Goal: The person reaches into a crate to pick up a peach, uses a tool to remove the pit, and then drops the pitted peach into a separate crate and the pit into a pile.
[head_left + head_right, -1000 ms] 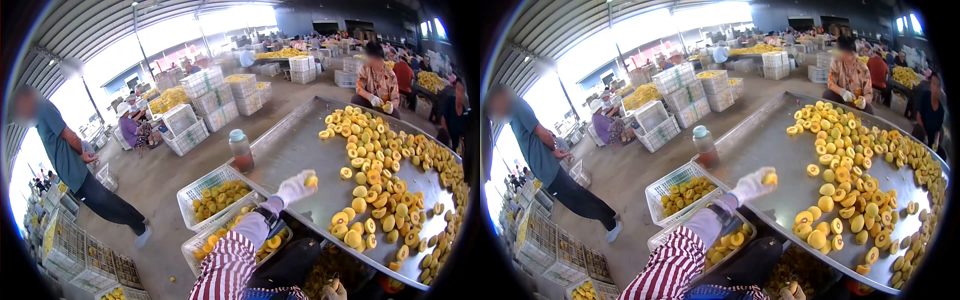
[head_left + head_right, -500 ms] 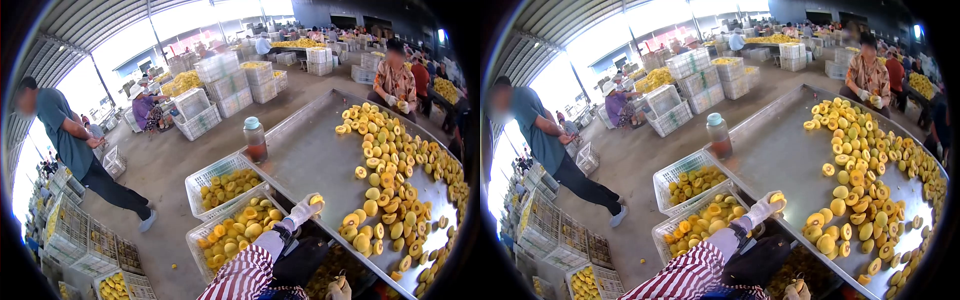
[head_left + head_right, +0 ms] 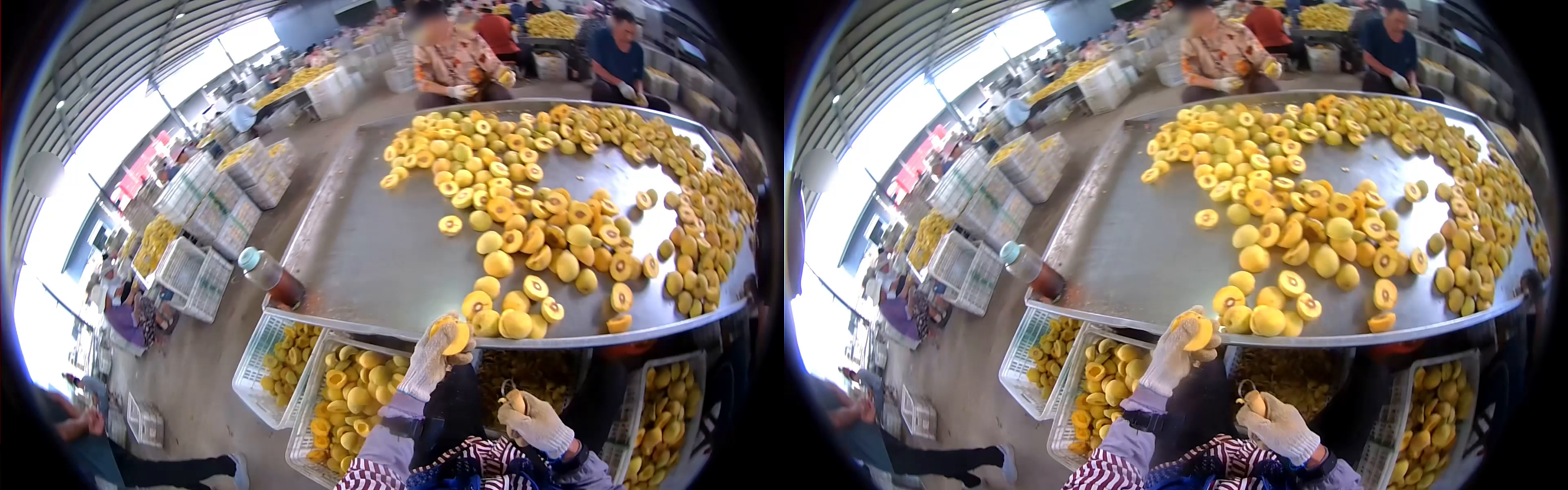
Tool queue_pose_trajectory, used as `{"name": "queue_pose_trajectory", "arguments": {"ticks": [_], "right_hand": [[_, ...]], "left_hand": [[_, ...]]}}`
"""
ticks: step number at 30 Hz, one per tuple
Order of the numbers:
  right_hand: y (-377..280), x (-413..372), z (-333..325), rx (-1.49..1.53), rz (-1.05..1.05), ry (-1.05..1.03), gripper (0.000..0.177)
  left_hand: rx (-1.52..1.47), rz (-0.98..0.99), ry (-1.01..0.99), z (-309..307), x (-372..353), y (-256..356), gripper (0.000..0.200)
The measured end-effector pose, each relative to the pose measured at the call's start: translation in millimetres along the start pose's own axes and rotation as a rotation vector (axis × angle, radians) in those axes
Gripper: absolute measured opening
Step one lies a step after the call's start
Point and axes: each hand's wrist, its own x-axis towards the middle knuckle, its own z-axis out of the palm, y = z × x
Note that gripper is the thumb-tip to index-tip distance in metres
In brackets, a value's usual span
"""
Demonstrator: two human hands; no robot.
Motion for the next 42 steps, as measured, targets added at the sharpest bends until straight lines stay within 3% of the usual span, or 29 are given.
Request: {"name": "queue_pose_trajectory", "arguments": {"ticks": [3,8,9,16,23,28,35,37,39,40,41,42], "right_hand": [[-23.0,-10.8,1.6,0.137,-0.025,0.000,0.024],[-16.8,-7.2,-2.4,-0.106,-0.313,0.148,0.027],[-21.4,-10.0,-4.7,-0.179,-0.228,0.165,0.039],[-19.5,-17.4,-8.2,-0.350,-0.325,0.269,0.044],[-15.7,-22.9,-7.0,-0.319,-0.390,0.318,0.043],[-11.4,-23.8,-4.6,-0.238,-0.354,0.236,0.039],[-17.9,-27.3,-9.5,0.210,-0.139,-0.001,0.039],[-27.1,-36.5,-15.4,0.246,-0.125,-0.068,0.037],[-23.4,-34.7,-11.3,0.121,-0.250,0.016,0.037],[-14.2,-28.9,-9.6,-0.072,-0.342,0.153,0.037],[-6.6,-26.8,-6.3,0.010,-0.449,0.301,0.038],[-11.1,-28.8,-10.8,-0.090,-0.436,0.440,0.039]], "left_hand": [[0.087,-0.001,-0.040,45.0,-13.6,-3.7,0.057],[0.020,-0.088,-0.093,93.1,-32.5,-7.5,0.069],[0.007,-0.082,-0.103,96.7,-33.4,-9.7,0.067],[0.174,0.032,-0.227,108.3,-48.0,-23.8,0.074],[0.226,0.128,-0.178,132.2,-67.1,-31.7,0.067],[0.348,0.313,-0.129,145.2,-77.7,-37.2,0.053],[0.699,0.295,-0.094,160.7,-74.0,-19.2,0.038],[0.403,0.102,-0.121,160.5,-74.5,-19.1,0.051],[0.264,0.006,-0.127,158.2,-72.9,-22.0,0.064],[0.297,0.014,-0.089,159.8,-71.5,-25.4,0.079],[0.312,0.021,-0.133,153.8,-71.8,-26.7,0.078],[0.388,0.070,-0.152,144.7,-69.6,-29.5,0.076]]}}
